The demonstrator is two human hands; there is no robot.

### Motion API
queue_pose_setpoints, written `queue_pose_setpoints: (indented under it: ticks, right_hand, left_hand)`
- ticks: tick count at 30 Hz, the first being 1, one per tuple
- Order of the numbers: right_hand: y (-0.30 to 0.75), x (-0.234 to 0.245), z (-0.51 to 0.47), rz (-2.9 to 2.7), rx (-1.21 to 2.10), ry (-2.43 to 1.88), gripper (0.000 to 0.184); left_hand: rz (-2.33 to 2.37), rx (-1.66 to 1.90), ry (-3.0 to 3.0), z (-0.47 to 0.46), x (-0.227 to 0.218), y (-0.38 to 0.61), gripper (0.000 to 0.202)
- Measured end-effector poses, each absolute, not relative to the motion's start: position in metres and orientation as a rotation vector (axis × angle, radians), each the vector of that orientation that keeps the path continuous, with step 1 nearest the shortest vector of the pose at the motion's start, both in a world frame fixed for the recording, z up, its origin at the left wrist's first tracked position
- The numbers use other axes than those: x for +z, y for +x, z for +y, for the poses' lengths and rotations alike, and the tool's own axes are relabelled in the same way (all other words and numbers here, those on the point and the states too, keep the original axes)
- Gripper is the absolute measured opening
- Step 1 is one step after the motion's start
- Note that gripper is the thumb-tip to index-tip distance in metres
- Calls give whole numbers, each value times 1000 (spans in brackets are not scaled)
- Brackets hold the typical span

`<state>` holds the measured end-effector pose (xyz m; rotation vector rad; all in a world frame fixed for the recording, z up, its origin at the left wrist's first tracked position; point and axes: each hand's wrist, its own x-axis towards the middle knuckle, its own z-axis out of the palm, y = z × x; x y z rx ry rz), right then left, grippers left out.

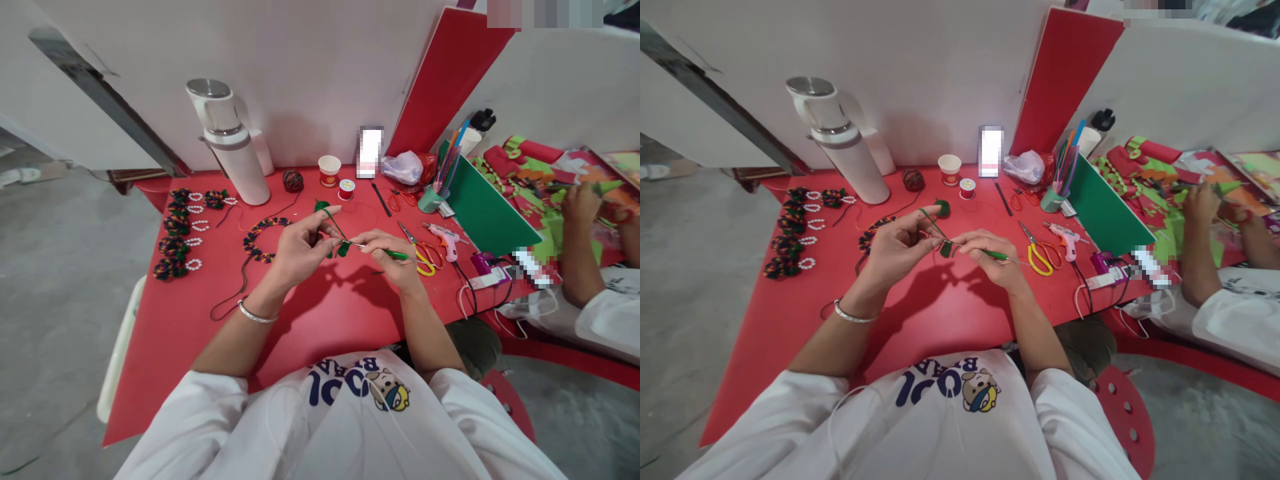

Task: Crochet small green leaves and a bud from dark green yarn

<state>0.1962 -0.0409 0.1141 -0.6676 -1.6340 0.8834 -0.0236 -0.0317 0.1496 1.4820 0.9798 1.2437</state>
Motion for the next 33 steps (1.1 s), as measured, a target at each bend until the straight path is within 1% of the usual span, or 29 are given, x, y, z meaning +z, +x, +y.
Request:
queue_pose_setpoints:
  ticks: [4, 11, 16, 18, 22, 24, 29, 33]
  right_hand:
    - [197, 116, -41, -1662, 866, -683, 16]
    - [198, 116, -42, -1696, 832, -673, 15]
    - [196, 122, -46, -1735, 759, -702, 16]
    - [195, 124, -47, -1754, 736, -710, 15]
    - [196, 127, -48, -1774, 719, -733, 15]
    - [196, 129, -48, -1784, 722, -756, 15]
    - [192, 135, -51, -1808, 687, -801, 16]
    - [186, 137, -56, -1859, 560, -789, 14]
  left_hand:
    - [983, 1244, 1501, -32, 151, -23, 38]
    - [999, 1260, 1548, -33, 148, -23, 41]
    - [1048, 1307, 1691, -34, 147, -22, 41]
    - [1064, 1317, 1768, -35, 147, -21, 34]
    - [1070, 1362, 1913, -37, 145, -21, 13]
    - [1063, 1375, 1962, -37, 144, -20, 8]
    - [1039, 1379, 2061, -37, 145, -20, 13]
    - [1006, 1417, 2049, -37, 144, -18, 16]
